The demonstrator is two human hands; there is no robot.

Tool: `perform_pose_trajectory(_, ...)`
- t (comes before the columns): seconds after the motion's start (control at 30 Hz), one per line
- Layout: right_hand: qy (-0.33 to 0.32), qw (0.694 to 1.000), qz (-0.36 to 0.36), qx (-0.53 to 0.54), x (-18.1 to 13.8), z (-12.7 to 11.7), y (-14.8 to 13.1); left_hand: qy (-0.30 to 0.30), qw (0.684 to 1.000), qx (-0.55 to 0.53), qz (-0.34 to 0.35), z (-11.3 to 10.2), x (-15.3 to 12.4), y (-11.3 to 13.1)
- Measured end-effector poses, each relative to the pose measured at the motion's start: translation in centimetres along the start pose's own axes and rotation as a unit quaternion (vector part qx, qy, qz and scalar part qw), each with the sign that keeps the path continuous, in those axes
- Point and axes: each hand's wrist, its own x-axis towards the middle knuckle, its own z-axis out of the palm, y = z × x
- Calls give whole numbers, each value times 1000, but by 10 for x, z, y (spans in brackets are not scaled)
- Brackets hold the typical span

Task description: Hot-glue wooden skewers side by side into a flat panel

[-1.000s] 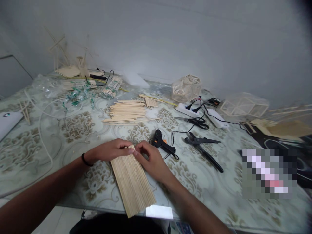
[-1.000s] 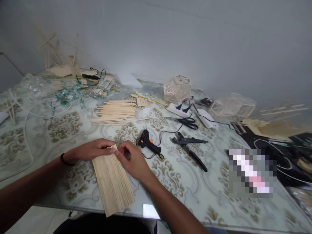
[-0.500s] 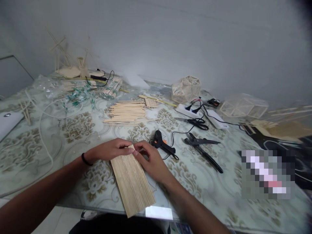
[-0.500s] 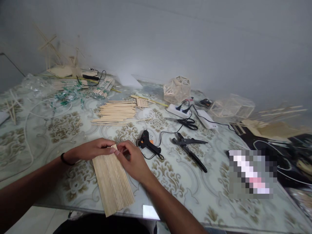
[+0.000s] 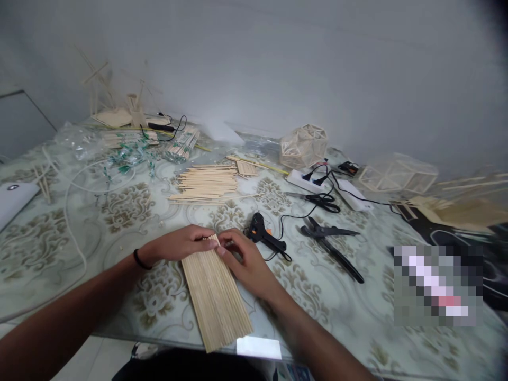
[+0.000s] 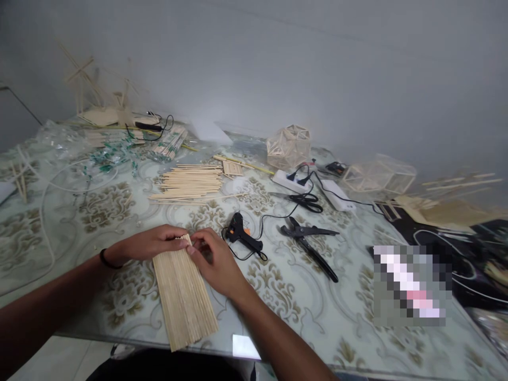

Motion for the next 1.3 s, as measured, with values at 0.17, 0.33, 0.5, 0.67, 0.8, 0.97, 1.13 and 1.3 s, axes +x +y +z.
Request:
perform_pose_trajectory(0.17,6,1000,12,-13,0,0,0,15,1000,16,-19,-2,-1,4)
perform_pose_trajectory(0.33,-2,1000,29,3,0,1,1,5,1000,17,-22,-2,-1,4)
perform_pose_trajectory(0.5,-20,998,51,29,-1,1,3,6,1000,18,-24,-3,0,4)
perform_pose_trajectory(0.67,-5,1000,16,-13,0,0,2,14,999,31,-20,-1,0,2)
perform_pose_trajectory(0.8,7,1000,6,-4,0,1,3,14,999,25,-18,-1,0,1)
perform_pose_trajectory(0.97,-7,1000,28,6,0,0,4,8,999,22,-28,-1,1,2)
perform_pose_trajectory(1.13,-11,999,36,-5,0,0,2,10,999,26,-28,-1,0,3)
perform_pose_trajectory(1.3,-4,999,35,8,-1,0,3,8,1000,23,-18,-1,0,4)
